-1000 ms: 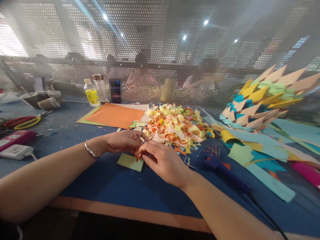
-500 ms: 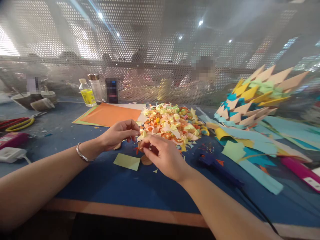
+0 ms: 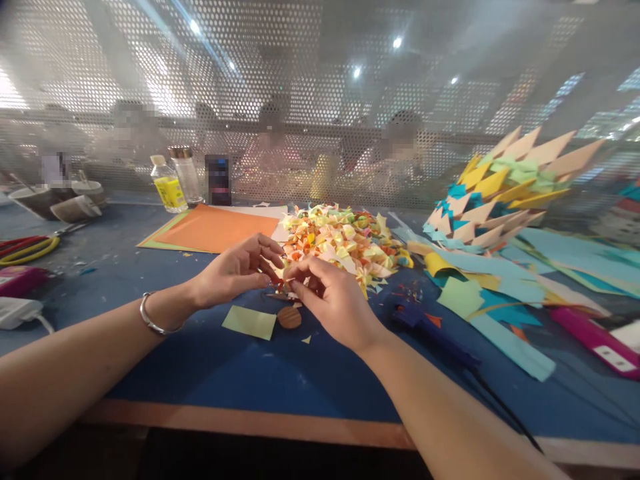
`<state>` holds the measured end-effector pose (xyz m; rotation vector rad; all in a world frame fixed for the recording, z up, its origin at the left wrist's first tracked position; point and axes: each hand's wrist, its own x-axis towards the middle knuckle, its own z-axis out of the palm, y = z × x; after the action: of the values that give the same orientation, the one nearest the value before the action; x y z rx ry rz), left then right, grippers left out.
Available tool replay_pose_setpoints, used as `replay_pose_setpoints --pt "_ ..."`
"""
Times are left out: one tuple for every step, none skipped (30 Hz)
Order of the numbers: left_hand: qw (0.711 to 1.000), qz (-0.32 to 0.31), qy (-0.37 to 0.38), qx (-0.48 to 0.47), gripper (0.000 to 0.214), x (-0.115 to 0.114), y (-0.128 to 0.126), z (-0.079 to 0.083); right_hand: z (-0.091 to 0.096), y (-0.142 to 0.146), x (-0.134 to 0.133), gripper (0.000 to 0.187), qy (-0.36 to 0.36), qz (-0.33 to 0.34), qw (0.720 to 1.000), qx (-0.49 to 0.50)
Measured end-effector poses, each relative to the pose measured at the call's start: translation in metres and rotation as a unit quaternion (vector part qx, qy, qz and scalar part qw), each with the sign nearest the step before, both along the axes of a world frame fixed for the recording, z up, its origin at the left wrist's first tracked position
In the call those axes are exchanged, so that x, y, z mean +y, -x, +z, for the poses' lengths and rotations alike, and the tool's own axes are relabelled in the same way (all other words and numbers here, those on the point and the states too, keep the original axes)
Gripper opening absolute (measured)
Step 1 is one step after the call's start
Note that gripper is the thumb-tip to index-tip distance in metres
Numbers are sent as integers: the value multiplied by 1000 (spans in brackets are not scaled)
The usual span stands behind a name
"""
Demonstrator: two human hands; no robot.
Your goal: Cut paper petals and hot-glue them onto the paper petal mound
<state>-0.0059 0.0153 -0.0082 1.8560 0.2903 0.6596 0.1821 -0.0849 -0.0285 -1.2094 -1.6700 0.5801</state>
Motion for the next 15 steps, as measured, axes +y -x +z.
replay_pose_setpoints --pt "1000 -7 -11 10 37 0 0 -1 0 0 0 11 1 2 1000 0" --pt "999 -7 -24 25 38 -1 -1 -1 0 0 0 12 0 2 1000 -1" --pt "998 0 -38 40 36 -1 -1 -2 0 0 0 12 -1 1 1000 -4" --pt "997 9 -51 54 34 -2 -2 -2 1 1 0 13 -3 -1 1000 -8" --pt "996 18 -62 64 31 -3 -2 -1 1 1 -1 13 -5 -4 1000 -12" --pt "995 24 -70 69 28 -4 -2 -1 1 1 -1 13 -6 -6 1000 -14" --pt "994 28 -77 70 26 -4 -2 0 1 2 -1 13 -6 -7 1000 -16" --pt "993 30 -85 71 23 -5 -2 1 1 2 -1 13 -6 -8 1000 -18" --pt "992 35 -96 73 21 -5 -1 1 1 2 -1 12 -5 -9 1000 -20" --pt "990 42 -112 76 18 -6 -1 2 1 2 -1 12 -3 -10 1000 -23" --pt "987 53 -132 79 16 -6 -1 3 1 2 -1 13 0 -10 1000 -23" --pt "982 66 -155 82 14 -7 -1 3 1 2 -1 13 4 -8 1000 -21" --pt "977 77 -179 81 13 -7 0 3 1 2 -1 15 8 -6 1000 -18" --pt "972 86 -203 77 12 -8 0 3 0 2 -1 16 13 -5 1000 -17" --pt "968 88 -224 70 12 -8 0 3 0 2 -1 17 15 -6 1000 -17"
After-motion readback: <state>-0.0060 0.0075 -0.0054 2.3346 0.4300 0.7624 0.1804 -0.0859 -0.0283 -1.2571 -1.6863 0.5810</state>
